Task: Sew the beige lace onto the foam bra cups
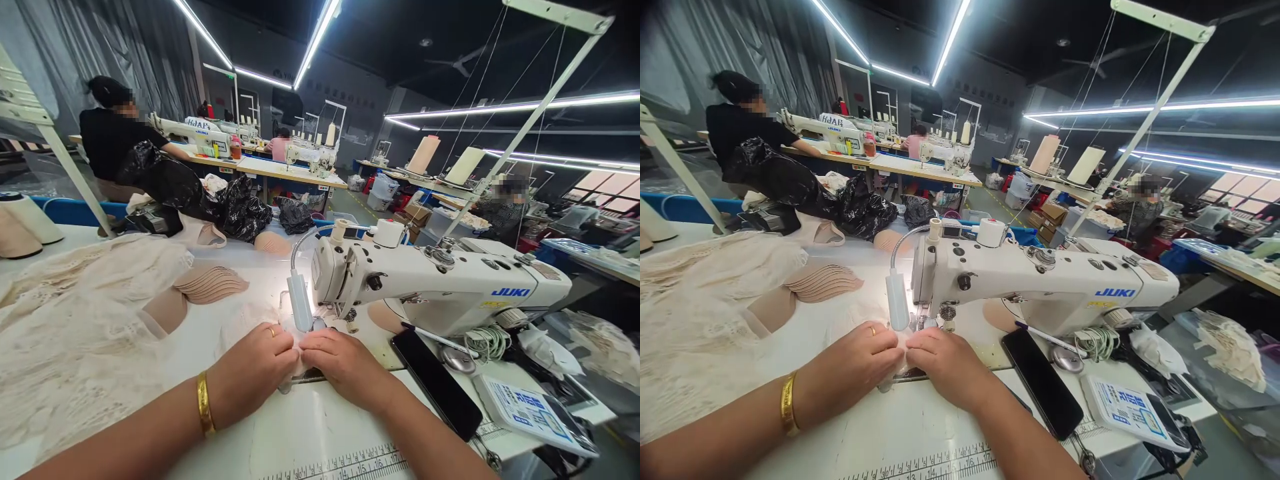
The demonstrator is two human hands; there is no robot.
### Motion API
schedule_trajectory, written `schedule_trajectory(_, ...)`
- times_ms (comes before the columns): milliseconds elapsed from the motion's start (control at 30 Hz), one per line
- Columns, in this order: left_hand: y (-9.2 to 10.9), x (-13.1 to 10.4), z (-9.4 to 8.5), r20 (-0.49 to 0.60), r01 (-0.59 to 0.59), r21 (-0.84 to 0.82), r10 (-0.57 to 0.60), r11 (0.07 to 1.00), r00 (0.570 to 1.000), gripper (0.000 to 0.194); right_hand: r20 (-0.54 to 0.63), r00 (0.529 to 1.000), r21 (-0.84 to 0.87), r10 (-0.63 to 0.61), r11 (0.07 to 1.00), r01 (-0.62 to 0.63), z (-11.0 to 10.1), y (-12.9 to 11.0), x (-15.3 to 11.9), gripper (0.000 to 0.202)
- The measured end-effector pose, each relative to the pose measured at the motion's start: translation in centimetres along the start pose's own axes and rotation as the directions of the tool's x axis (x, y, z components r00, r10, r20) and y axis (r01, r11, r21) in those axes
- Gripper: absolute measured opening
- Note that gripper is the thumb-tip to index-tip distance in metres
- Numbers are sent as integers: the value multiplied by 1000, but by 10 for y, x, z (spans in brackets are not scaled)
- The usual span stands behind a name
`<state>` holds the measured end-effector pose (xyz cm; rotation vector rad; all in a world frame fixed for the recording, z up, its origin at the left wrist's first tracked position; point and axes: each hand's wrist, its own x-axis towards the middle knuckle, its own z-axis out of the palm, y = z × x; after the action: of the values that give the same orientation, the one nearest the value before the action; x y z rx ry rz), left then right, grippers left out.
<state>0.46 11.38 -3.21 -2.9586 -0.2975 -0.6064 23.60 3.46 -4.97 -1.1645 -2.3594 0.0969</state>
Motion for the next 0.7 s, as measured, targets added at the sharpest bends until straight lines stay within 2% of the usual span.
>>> schedule_trajectory(167, 3, -2, 10, -18, 43, -71, -45, 997, 999, 28, 7, 1000, -109, -16, 994, 16, -10, -4, -5, 38)
schedule_trajectory(300, 3, -3, 10, -1, 56, -67, -56, 996, 998, 27, 8, 1000, -92, -25, 995, 26, -12, -5, -6, 31)
schedule_trajectory(500, 6, 0, 14, -51, 70, -80, -74, 994, 996, 27, -29, 1000, -92, -12, 996, 9, -4, -7, -4, 23)
schedule_trajectory(700, 7, 1, 14, -44, 72, -58, -75, 996, 996, 27, -88, 996, -91, -7, 996, -1, 5, -6, -3, 26)
